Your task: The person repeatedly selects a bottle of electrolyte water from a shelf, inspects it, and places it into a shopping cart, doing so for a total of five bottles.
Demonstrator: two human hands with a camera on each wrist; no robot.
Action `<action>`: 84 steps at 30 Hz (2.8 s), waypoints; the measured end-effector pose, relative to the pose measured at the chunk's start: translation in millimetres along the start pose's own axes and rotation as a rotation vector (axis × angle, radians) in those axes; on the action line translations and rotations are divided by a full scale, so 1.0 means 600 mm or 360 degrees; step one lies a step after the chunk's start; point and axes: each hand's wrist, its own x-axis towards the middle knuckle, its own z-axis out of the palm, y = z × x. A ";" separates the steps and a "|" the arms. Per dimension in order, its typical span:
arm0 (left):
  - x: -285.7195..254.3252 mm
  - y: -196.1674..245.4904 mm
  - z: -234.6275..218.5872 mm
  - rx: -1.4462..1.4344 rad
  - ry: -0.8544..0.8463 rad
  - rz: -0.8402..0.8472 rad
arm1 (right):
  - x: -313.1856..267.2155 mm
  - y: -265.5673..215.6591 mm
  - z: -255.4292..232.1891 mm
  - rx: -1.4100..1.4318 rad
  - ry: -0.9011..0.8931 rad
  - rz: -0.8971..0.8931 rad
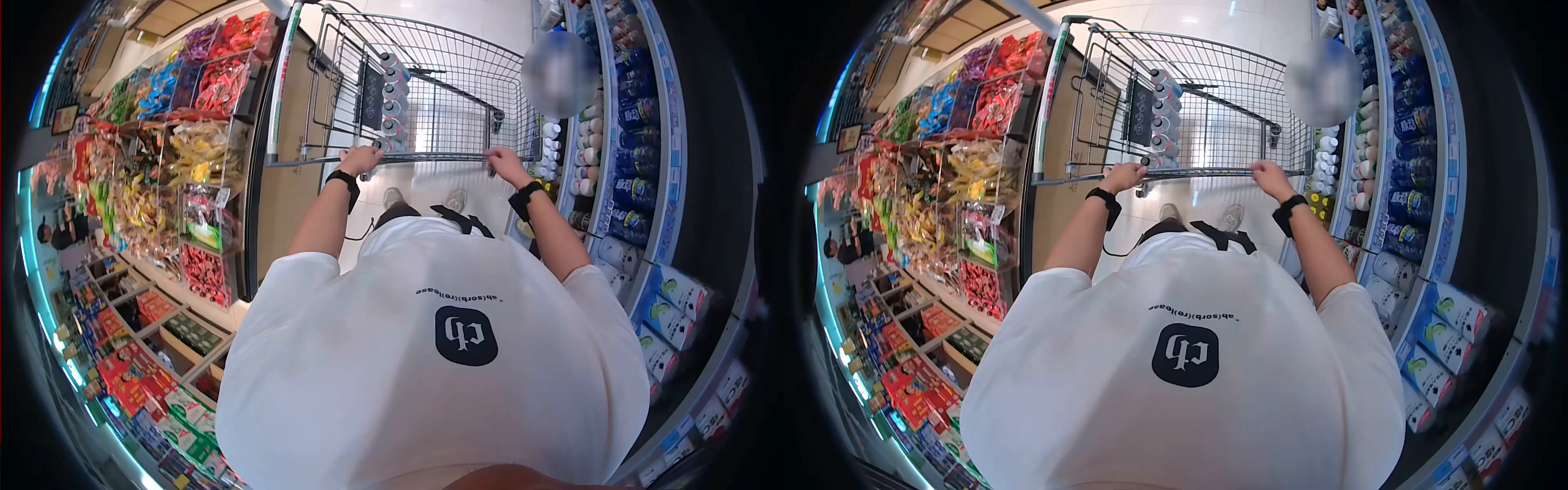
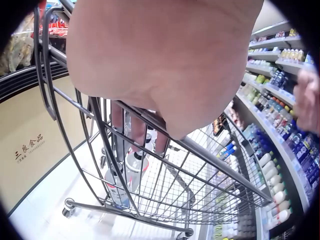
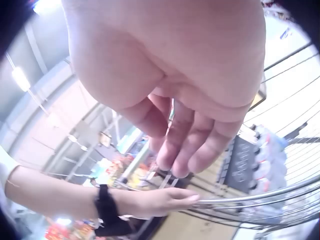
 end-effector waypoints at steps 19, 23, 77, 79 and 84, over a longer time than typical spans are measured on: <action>0.046 0.077 0.039 0.0341 -0.0082 0.0674 | -0.662 0.125 0.432 0.0911 0.0617 0.1434; 0.057 0.121 0.059 0.0448 0.0062 0.0872 | -0.706 0.160 0.532 -0.0575 0.0150 0.1129; -0.585 0.976 0.080 0.0081 -0.0167 0.3294 | -0.820 -0.231 -0.304 -0.0461 0.3063 0.0742; -0.580 0.968 0.078 0.0128 -0.0152 0.3275 | -0.817 -0.237 -0.291 -0.0307 0.3002 0.0633; -0.551 0.955 0.093 -0.0085 -0.0042 0.3489 | -0.807 -0.231 -0.275 -0.0553 0.2951 0.0588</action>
